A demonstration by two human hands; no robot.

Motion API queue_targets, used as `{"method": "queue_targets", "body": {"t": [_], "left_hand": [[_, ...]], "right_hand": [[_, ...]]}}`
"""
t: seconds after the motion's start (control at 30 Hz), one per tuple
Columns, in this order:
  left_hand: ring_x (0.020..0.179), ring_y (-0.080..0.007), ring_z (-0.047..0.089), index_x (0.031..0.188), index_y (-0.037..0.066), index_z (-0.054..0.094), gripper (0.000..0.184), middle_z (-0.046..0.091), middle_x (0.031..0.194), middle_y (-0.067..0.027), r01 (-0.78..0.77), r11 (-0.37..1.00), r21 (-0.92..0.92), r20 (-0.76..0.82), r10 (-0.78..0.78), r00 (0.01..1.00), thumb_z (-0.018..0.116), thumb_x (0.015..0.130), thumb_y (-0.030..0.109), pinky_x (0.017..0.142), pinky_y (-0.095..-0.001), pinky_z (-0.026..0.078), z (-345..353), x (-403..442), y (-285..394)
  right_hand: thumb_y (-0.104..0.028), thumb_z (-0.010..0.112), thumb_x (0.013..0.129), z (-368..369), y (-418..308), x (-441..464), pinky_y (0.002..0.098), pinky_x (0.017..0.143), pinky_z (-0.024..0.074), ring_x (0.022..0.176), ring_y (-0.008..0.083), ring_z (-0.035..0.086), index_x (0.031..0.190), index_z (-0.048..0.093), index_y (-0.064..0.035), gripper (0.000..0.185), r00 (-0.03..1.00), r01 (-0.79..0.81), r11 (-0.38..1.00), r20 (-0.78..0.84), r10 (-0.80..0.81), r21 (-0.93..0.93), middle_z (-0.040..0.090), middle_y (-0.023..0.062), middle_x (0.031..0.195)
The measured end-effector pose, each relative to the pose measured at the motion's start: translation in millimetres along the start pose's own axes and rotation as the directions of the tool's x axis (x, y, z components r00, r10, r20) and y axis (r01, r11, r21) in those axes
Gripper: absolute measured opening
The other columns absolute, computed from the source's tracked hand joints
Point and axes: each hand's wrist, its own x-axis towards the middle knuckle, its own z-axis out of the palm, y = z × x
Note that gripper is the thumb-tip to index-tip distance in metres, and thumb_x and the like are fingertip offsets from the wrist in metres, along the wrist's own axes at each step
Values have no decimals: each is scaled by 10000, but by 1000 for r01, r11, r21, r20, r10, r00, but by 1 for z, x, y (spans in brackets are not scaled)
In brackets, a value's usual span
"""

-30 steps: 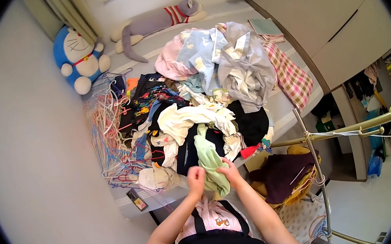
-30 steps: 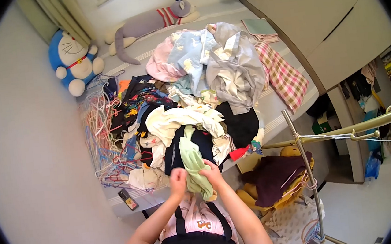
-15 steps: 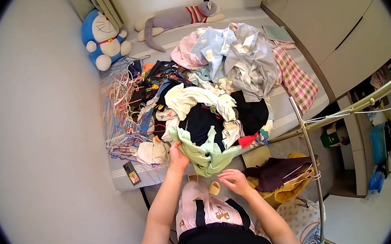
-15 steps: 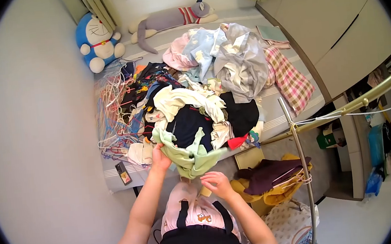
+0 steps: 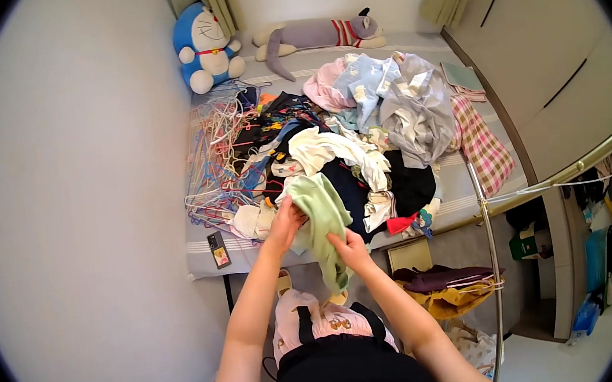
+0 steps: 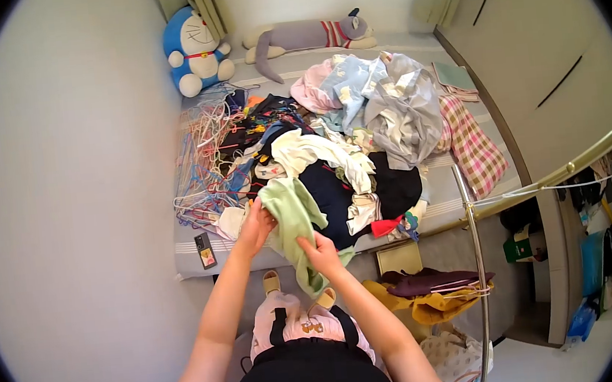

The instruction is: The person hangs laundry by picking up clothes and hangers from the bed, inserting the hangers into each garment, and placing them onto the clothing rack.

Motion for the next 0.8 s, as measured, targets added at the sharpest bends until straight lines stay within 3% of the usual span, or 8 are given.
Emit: {"method": "queue_targets", "body": {"t": [0.07,0.17,0.27,0.5,0.67,0.7,0.73,0.8], "left_hand": [[1093,-160,474,1323,113,382,653,490,1243,-64,178,944,277,-31,-177,984,355,878,590,913,-324,355,-22,-4,-10],[958,-137,499,1320,114,393,620,523,1159,-58,7,859,511,46,-35,998,529,844,488,782,-272,423,-30,-16,-33],[905,-206,544,1164,43,486,624,507,1149,-107,-249,491,835,119,280,953,721,697,384,821,-308,445,-22,-38,-24],[882,-317,585,1053,45,558,373,604,962,-149,-365,404,839,256,300,919,648,719,187,744,-375,469,-61,-40,-19],[758,-319,594,858,55,615,174,608,872,-107,-296,281,913,48,647,761,567,691,69,650,-364,482,-86,-37,-7],[714,-303,595,821,64,616,161,605,832,-90,-332,260,907,62,697,714,558,671,61,611,-353,481,-89,-34,-5],[714,-306,594,816,63,616,160,605,821,-92,-340,301,891,55,672,738,554,668,58,612,-353,481,-92,-33,-4],[714,-311,592,806,62,616,159,604,799,-97,-350,381,855,45,619,784,547,663,54,614,-352,479,-94,-35,0]], "right_hand": [[-189,533,904,4,1,8,216,682,432,769,54,513,1073,577,-4,254,998,-47,995,-44,52,90,598,-25,878],[-278,494,920,20,16,26,230,725,433,818,78,527,1110,553,-36,313,978,-144,985,-139,157,95,591,4,934],[-357,454,922,36,22,40,315,798,447,940,179,544,1190,464,-72,391,901,-270,884,-224,372,382,553,62,1071],[-357,405,944,54,4,57,376,913,417,1038,230,532,1203,455,-61,397,854,-81,643,-280,439,761,548,67,1147],[-180,458,913,27,35,58,325,850,433,1002,206,532,1222,411,30,377,754,-65,970,-626,202,234,521,135,1129],[-167,554,846,31,41,57,342,882,410,1030,241,511,1255,380,60,499,631,-222,943,-774,-55,-249,493,172,1155],[-217,655,771,36,47,56,355,932,374,1091,273,478,1292,360,35,650,653,-95,884,-698,-292,-458,463,200,1208],[-249,697,729,40,56,51,360,975,336,1161,288,438,1311,348,10,726,975,-2,907,-204,-92,-420,436,201,1266]]}}
